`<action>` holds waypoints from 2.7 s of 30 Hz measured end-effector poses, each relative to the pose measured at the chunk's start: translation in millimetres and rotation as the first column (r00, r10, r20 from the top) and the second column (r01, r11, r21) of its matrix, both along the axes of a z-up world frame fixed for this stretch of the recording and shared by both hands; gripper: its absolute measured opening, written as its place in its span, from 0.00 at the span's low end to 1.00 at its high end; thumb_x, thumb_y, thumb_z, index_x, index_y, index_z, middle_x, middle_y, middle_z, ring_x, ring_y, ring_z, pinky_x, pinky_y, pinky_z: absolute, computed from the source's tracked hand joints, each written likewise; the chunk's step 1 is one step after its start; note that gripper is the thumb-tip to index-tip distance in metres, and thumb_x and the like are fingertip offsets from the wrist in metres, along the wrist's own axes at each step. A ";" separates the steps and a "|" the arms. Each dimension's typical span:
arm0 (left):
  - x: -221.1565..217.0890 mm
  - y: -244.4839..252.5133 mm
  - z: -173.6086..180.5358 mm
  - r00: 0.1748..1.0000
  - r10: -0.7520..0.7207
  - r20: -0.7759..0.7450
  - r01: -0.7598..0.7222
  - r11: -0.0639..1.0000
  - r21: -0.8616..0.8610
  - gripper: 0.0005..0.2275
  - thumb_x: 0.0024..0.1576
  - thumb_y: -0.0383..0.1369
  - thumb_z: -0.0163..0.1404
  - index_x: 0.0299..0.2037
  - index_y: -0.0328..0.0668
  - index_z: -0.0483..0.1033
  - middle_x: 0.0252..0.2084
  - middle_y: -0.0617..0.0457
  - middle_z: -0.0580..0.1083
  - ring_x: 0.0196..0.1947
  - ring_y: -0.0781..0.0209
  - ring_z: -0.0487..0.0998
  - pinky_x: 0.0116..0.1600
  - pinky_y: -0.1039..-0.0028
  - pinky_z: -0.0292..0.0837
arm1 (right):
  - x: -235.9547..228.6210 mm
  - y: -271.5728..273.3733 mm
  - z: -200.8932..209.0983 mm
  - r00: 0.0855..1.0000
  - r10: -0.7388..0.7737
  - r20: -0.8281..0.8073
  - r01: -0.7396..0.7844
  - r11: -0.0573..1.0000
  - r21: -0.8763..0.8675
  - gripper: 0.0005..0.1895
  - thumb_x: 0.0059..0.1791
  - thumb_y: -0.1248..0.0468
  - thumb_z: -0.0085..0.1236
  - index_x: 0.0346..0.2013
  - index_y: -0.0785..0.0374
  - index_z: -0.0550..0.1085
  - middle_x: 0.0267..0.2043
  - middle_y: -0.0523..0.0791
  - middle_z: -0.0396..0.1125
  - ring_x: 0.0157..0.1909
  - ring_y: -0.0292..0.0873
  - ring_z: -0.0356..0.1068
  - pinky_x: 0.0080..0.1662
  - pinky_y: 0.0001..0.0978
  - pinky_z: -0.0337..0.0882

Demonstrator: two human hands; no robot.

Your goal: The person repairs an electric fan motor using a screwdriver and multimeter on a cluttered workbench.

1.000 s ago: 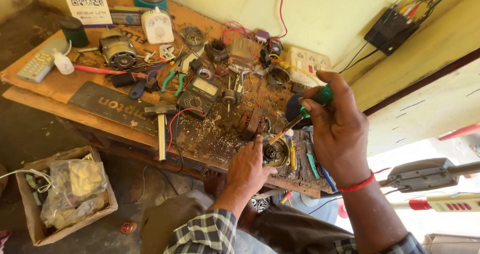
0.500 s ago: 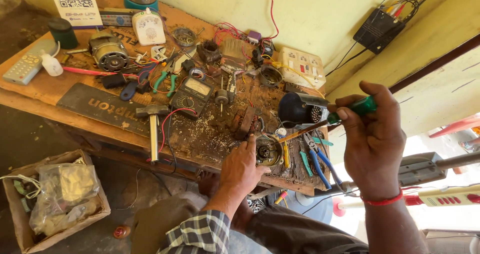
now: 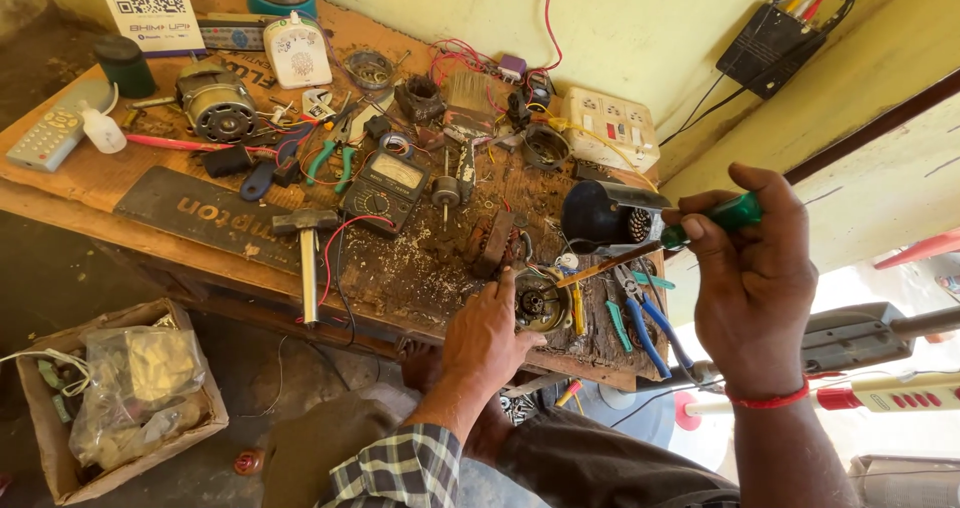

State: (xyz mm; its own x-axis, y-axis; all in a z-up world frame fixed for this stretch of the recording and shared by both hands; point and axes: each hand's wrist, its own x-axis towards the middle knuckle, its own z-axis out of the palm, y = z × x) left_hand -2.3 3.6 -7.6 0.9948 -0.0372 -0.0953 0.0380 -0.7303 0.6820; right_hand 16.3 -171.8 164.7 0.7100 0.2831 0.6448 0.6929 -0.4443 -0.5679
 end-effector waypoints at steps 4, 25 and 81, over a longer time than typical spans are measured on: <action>0.5 0.0 -0.4 1.000 0.003 0.015 -0.003 1.000 0.002 0.47 0.51 0.47 0.63 0.73 0.29 0.46 0.59 0.38 0.68 0.53 0.47 0.74 0.59 0.64 0.71 | 1.8 -3.4 0.8 1.000 0.005 -0.031 -0.004 0.999 0.036 0.23 0.61 0.78 0.49 0.70 0.68 0.58 0.53 0.52 0.70 0.57 0.42 0.74 0.61 0.35 0.77; 1.2 -2.9 -2.6 1.000 0.007 0.006 -0.007 1.000 -0.004 0.47 0.51 0.48 0.63 0.73 0.30 0.46 0.57 0.39 0.69 0.53 0.48 0.73 0.58 0.63 0.71 | 25.2 10.2 26.6 0.986 -0.160 -0.045 0.148 0.970 -0.190 0.23 0.58 0.74 0.55 0.67 0.69 0.63 0.46 0.52 0.72 0.47 0.41 0.73 0.48 0.32 0.74; 1.3 -6.1 -1.7 0.994 0.065 0.091 -0.058 0.995 -0.076 0.46 0.47 0.43 0.67 0.70 0.29 0.50 0.55 0.40 0.69 0.54 0.48 0.73 0.59 0.62 0.70 | 30.7 11.8 11.8 0.984 0.077 -0.158 -0.065 0.995 0.076 0.28 0.57 0.80 0.47 0.73 0.68 0.58 0.55 0.51 0.71 0.60 0.42 0.74 0.64 0.35 0.76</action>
State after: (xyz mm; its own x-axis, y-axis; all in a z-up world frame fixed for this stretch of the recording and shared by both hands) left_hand -1.0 -2.4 -9.3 0.9998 0.0210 -0.0008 0.0149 -0.6764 0.7364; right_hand 47.0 -160.0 176.4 0.7856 0.2948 0.5440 0.6186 -0.3524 -0.7023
